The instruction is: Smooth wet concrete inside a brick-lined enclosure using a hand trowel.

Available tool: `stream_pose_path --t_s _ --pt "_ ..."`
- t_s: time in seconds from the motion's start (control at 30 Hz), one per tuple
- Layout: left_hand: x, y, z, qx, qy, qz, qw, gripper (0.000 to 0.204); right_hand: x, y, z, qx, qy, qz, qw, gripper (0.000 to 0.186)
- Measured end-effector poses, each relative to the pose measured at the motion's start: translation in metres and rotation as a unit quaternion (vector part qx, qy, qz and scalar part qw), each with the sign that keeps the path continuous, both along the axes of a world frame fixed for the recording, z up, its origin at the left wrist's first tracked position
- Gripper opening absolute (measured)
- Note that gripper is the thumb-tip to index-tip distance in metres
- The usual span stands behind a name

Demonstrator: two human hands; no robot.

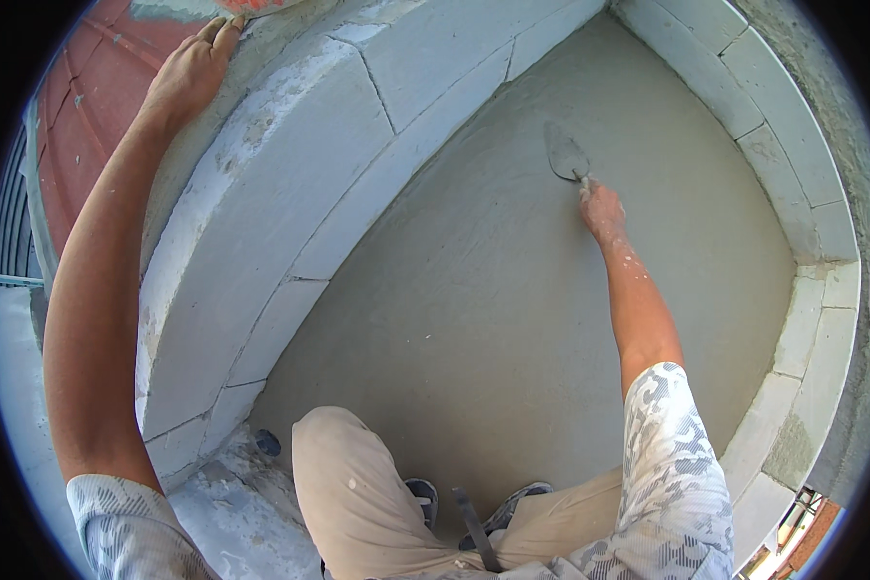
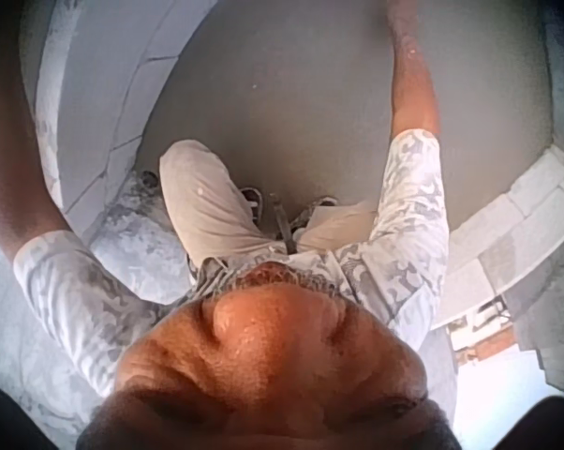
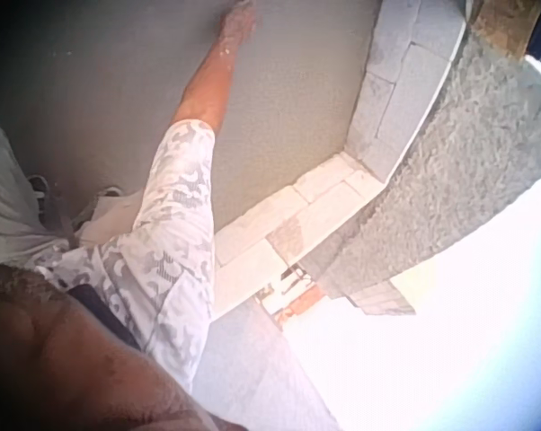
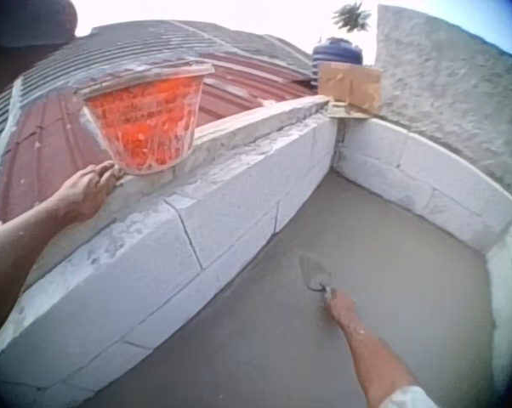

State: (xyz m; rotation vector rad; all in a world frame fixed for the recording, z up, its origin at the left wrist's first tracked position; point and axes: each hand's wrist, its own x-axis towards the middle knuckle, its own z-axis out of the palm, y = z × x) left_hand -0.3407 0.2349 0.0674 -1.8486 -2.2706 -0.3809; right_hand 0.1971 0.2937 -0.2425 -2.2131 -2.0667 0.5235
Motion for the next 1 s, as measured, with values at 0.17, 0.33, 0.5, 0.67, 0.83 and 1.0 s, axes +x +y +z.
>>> stream_pose_path --t_s 0.17,0.33,0.5,0.67,0.83,1.0 --pt "-0.004 -0.004 0.000 0.016 0.019 -0.008 1.000 0.063 0.108 -0.009 -0.011 0.039 -0.050 -0.150 0.987 0.035" --pt "0.013 -0.005 0.007 0.015 0.048 -0.023 0.998 0.059 0.153 -0.037 0.006 0.043 -0.037 -0.268 0.962 0.038" --pt "0.017 -0.012 0.012 -0.008 0.048 0.004 0.999 0.061 0.001 -0.041 0.018 0.035 0.034 0.007 0.999 0.048" --pt "0.007 -0.006 0.011 -0.011 0.017 0.004 1.000 0.065 -0.080 -0.036 0.021 -0.036 0.010 0.120 0.992 0.047" --pt "0.011 -0.006 0.013 -0.019 0.008 0.013 1.000 0.065 -0.043 0.025 -0.009 0.013 -0.008 0.063 0.998 0.051" --pt "0.006 -0.010 0.012 0.009 0.004 -0.007 1.000 0.063 -0.001 0.083 -0.015 0.035 -0.024 0.048 0.998 0.049"
